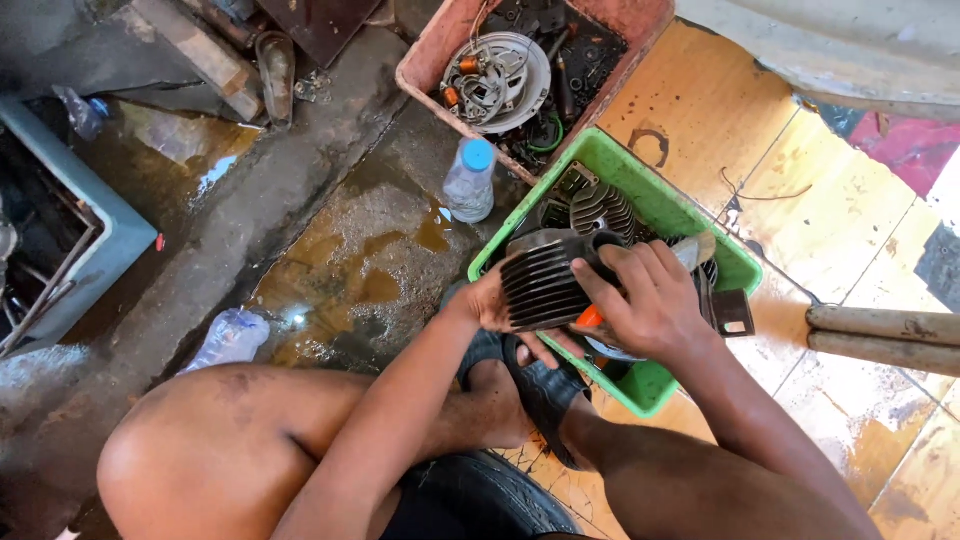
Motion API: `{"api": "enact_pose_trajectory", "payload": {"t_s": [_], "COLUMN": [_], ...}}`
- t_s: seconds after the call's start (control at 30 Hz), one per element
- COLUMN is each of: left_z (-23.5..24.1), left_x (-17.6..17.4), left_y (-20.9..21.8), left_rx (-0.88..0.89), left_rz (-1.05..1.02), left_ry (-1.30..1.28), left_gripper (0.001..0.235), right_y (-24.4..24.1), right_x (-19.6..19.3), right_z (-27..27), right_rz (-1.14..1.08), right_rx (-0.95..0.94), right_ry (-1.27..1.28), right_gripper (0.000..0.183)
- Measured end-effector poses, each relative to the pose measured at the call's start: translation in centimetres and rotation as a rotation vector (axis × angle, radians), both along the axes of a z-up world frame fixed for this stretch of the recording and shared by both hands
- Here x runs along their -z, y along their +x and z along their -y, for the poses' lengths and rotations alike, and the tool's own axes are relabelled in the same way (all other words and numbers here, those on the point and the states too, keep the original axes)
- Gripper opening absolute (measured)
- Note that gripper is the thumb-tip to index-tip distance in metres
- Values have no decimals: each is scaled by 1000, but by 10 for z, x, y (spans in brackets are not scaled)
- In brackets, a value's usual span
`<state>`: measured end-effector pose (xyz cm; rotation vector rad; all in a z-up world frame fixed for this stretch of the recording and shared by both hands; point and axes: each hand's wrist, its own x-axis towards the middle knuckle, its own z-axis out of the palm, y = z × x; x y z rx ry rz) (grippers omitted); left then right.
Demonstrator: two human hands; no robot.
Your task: Cleaning motorcycle engine components like a clutch plate and cylinder block using a brush and solvent.
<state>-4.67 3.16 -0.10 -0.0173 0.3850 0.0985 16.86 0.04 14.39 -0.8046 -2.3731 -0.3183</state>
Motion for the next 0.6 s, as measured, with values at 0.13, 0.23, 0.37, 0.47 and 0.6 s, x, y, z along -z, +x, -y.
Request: {"api": "enact_pose_trajectory", "payload": {"t_s": [0.13, 0.23, 0.37, 0.47, 0.6], "left_z": [11, 17, 0, -2, -8], "left_x": [-13, -4, 44, 58, 91], "left_y": [1, 1, 3, 7, 11], "left_rx": [-87, -562, -650, -698, -728], "left_rz": [800, -241, -385, -446, -426], "left_ry": [-275, -314, -295, -245, -58], "left_gripper": [96, 52, 44, 43, 64], "right_y": [-3, 10, 29, 22, 29], "right_x": [2, 36, 55, 2, -36], "right_z": [-4, 0, 10, 9, -7], "right_rz": [13, 24, 8, -9, -345], "right_rx": [-48, -66, 117, 315, 548], "right_ry": [11, -6, -187, -458, -1148], "right_gripper": [54, 49, 41, 50, 48]}}
